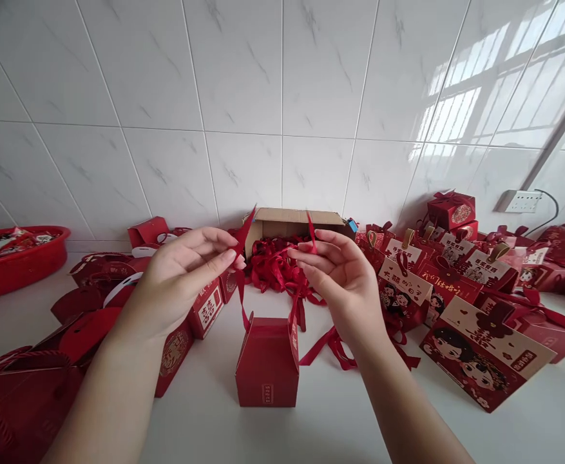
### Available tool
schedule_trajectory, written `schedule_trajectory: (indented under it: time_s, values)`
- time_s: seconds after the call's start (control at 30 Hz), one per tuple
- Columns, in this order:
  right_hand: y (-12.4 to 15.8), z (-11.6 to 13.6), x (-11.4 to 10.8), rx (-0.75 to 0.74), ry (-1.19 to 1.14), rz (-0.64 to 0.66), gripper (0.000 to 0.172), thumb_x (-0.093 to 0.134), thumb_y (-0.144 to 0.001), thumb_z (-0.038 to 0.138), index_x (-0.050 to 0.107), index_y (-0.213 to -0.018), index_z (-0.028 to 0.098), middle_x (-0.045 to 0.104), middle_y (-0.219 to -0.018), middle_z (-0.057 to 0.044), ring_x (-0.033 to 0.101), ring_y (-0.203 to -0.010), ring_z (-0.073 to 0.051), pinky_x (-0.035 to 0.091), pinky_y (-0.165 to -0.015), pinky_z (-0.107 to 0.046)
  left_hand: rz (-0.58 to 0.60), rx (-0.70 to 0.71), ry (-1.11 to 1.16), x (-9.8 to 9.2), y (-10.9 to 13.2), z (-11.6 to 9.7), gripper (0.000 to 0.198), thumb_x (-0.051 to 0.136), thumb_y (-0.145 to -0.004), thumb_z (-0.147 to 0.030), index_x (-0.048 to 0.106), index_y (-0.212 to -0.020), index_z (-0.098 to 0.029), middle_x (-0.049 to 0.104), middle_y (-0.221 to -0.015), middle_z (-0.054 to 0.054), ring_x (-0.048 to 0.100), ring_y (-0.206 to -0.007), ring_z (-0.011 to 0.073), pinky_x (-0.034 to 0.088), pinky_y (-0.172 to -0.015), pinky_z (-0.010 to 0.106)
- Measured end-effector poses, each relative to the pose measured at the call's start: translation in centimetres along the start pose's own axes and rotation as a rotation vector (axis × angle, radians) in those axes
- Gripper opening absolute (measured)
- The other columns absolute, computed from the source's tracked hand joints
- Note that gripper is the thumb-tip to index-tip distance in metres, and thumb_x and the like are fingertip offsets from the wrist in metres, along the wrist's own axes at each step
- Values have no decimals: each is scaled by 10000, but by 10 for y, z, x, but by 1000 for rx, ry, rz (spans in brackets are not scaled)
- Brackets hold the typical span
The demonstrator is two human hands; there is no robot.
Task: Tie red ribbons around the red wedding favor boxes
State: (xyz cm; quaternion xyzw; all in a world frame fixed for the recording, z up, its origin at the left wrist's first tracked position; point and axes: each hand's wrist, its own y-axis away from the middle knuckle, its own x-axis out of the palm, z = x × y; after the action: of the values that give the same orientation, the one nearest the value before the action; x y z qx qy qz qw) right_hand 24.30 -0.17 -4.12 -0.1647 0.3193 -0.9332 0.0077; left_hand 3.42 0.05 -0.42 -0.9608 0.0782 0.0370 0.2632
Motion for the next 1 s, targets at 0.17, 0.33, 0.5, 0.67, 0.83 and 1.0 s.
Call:
schedule_trajectory:
  time_s: [0.17, 0.33, 0.5, 0.67, 0.83, 1.0]
  values:
    - [-3, -2, 0, 45, -3, -77, 241, 754, -751, 205, 575, -911, 220, 706, -892, 3, 717, -892, -186, 601, -748, -254, -171, 27, 3, 1, 0, 3, 326, 742, -772, -324, 541, -1019, -254, 711, -846, 3, 670, -825, 167, 507, -714, 245]
    - [-4, 1, -4, -57, 154, -243, 264, 805, -687, 215, 553, -765, 208, 646, -641, 47, 719, -731, -161, 589, -628, -212, -207, 75, 65, 5, -3, 7, 188, 763, -752, -297, 665, -882, -204, 711, -839, 10, 660, -812, 125, 517, -771, 205]
    - [-8, 2, -7, -97, 204, -253, 162, 806, -687, 255, 672, -769, 214, 698, -722, 12, 694, -770, -146, 566, -655, -219, -278, 121, 157, 8, -6, 10, 168, 779, -730, -280, 675, -819, -182, 693, -789, 7, 655, -767, 118, 522, -726, 190]
    - [-17, 8, -6, 19, 195, -197, 155, 824, -658, 282, 697, -628, 198, 611, -548, 36, 523, -498, -67, 446, -475, -186, -337, 139, 189, 10, -9, 13, 190, 785, -719, -302, 661, -788, -175, 674, -751, -3, 637, -736, 108, 505, -720, 189]
    - [-21, 11, 0, 75, 106, -133, 107, 812, -675, 299, 738, -685, 223, 653, -601, 16, 548, -536, -85, 466, -526, -211, -318, 97, 236, 10, -11, 13, 191, 784, -719, -319, 660, -758, -179, 649, -728, -23, 599, -716, 78, 473, -685, 149]
    - [-23, 13, 9, 33, 111, -153, 81, 801, -691, 291, 740, -687, 237, 649, -601, 26, 544, -536, -73, 460, -521, -189, -309, 89, 199, 10, -11, 14, 186, 789, -716, -323, 671, -763, -186, 641, -733, -31, 570, -700, 62, 457, -669, 134]
